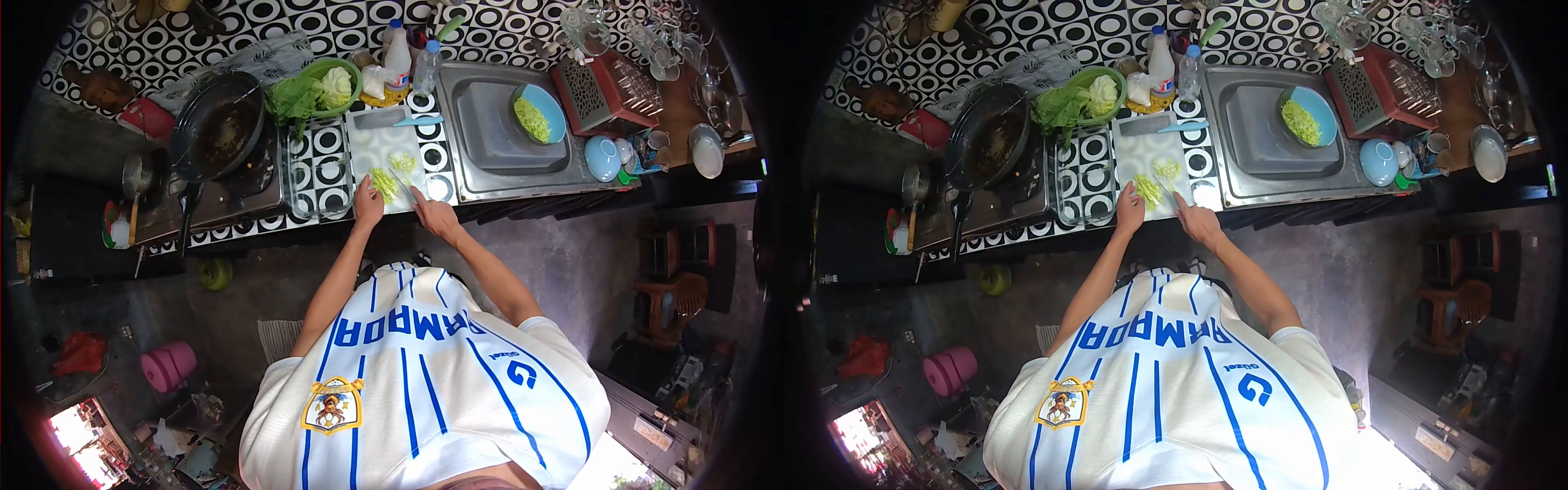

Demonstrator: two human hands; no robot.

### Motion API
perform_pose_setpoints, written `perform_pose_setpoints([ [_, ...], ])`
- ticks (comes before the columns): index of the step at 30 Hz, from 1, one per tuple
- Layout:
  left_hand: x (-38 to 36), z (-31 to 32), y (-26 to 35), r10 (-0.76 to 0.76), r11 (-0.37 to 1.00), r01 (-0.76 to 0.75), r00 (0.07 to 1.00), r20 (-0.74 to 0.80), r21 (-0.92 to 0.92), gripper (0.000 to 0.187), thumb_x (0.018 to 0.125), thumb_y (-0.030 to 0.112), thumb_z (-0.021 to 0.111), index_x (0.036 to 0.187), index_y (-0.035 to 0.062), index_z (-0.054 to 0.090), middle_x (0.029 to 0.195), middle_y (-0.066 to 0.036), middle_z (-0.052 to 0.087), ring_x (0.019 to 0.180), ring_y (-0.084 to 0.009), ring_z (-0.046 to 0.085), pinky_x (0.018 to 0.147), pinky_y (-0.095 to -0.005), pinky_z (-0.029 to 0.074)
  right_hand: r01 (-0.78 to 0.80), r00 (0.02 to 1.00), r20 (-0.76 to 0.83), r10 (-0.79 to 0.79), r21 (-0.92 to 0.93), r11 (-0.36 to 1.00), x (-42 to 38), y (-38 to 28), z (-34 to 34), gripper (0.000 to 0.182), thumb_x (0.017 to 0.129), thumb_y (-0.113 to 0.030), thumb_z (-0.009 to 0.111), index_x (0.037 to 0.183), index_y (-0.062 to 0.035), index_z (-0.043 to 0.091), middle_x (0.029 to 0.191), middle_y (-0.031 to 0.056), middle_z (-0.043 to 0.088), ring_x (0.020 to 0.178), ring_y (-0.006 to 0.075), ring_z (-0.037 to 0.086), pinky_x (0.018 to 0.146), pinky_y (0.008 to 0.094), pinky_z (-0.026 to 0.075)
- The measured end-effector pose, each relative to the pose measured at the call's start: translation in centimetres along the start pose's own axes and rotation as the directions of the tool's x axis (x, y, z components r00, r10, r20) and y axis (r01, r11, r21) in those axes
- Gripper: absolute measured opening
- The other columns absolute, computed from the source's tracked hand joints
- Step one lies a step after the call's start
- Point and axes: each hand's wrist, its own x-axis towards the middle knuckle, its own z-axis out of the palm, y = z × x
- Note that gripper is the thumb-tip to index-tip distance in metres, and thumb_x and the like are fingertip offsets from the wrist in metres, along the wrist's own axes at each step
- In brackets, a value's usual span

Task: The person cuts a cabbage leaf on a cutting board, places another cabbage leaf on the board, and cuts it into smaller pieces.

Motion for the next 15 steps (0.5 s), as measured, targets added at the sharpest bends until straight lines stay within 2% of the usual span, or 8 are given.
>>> perform_pose_setpoints([
  [3, 1.3, -0.3, 0.8, -0.019, 0.999, 0.019, 1.0, -0.005, -0.051, 0.059, 0.09, 0.004, 0.061, 0.146, -0.0027, 0.045, 0.133, -0.022, 0.058, 0.109, -0.0294, 0.067, 0.088, -0.0359, 0.056, 0.041, 0.999, -0.03, -0.041, 0.002, 0.999, 1.8, 2.0, -1.1, 0.037, 0.104, -0.028, 0.048, 0.135, -0.0082, 0.047, 0.072, 0.022, 0.067, 0.067, 0.0437, 0.066, 0.061, 0.0562, 0.05],
  [4, 1.5, -0.5, 1.6, -0.018, 0.998, 0.018, 1.0, -0.011, -0.059, 0.058, 0.09, 0.005, 0.062, 0.145, -0.002, 0.046, 0.133, -0.021, 0.059, 0.109, -0.0291, 0.067, 0.09, -0.036, 0.056, 0.02, 0.998, -0.067, -0.021, -0.02, 1.0, 2.6, 2.3, -2.0, 0.032, 0.103, -0.027, 0.048, 0.128, -0.0073, 0.05, 0.077, 0.0216, 0.067, 0.074, 0.0432, 0.066, 0.065, 0.0562, 0.05],
  [7, 3.4, -1.1, 3.4, -0.019, 0.997, 0.016, 0.999, -0.034, -0.08, 0.057, 0.091, 0.008, 0.063, 0.144, -0.0003, 0.047, 0.132, -0.02, 0.061, 0.111, -0.0285, 0.067, 0.094, -0.0363, 0.055, 0.186, 0.939, -0.289, -0.184, -0.023, 0.982, 6.5, 3.9, -3.9, 0.024, 0.096, -0.016, 0.058, 0.117, -0.0066, 0.061, 0.091, 0.019, 0.063, 0.087, 0.0399, 0.063, 0.075, 0.0511, 0.05],
  [10, 5.1, -1.0, 3.6, -0.021, 0.996, 0.017, 0.999, -0.046, -0.083, 0.057, 0.09, 0.008, 0.064, 0.144, 0.0001, 0.048, 0.133, -0.019, 0.061, 0.112, -0.0289, 0.066, 0.094, -0.0366, 0.055, 0.124, 0.951, -0.278, -0.136, -0.059, 0.991, 10.5, 3.9, -5.4, 0.024, 0.094, -0.017, 0.061, 0.116, -0.0117, 0.069, 0.1, 0.0122, 0.062, 0.1, 0.0332, 0.06, 0.084, 0.0474, 0.049],
  [13, 6.2, -0.8, 3.6, -0.002, 0.998, -0.001, 0.999, -0.047, -0.068, 0.057, 0.09, 0.006, 0.064, 0.144, 0.0002, 0.048, 0.133, -0.02, 0.059, 0.113, -0.0295, 0.065, 0.092, -0.037, 0.056, 0.116, 0.964, -0.231, -0.131, -0.078, 0.99, 14.2, 3.4, -5.4, 0.024, 0.092, -0.017, 0.064, 0.113, -0.0147, 0.074, 0.1, 0.0103, 0.062, 0.104, 0.032, 0.058, 0.087, 0.0468, 0.046],
  [15, 6.6, -0.3, 3.4, 0.023, 0.996, -0.027, 0.999, -0.048, -0.087, 0.057, 0.089, 0.005, 0.063, 0.144, -0.0001, 0.048, 0.133, -0.02, 0.057, 0.112, -0.0304, 0.064, 0.09, -0.0374, 0.056, 0.156, 0.955, -0.249, -0.16, -0.034, 0.987, 16.8, 3.5, -4.1, 0.027, 0.086, -0.013, 0.067, 0.111, -0.0173, 0.077, 0.102, 0.0102, 0.062, 0.106, 0.0318, 0.057, 0.089, 0.0463, 0.045],
])
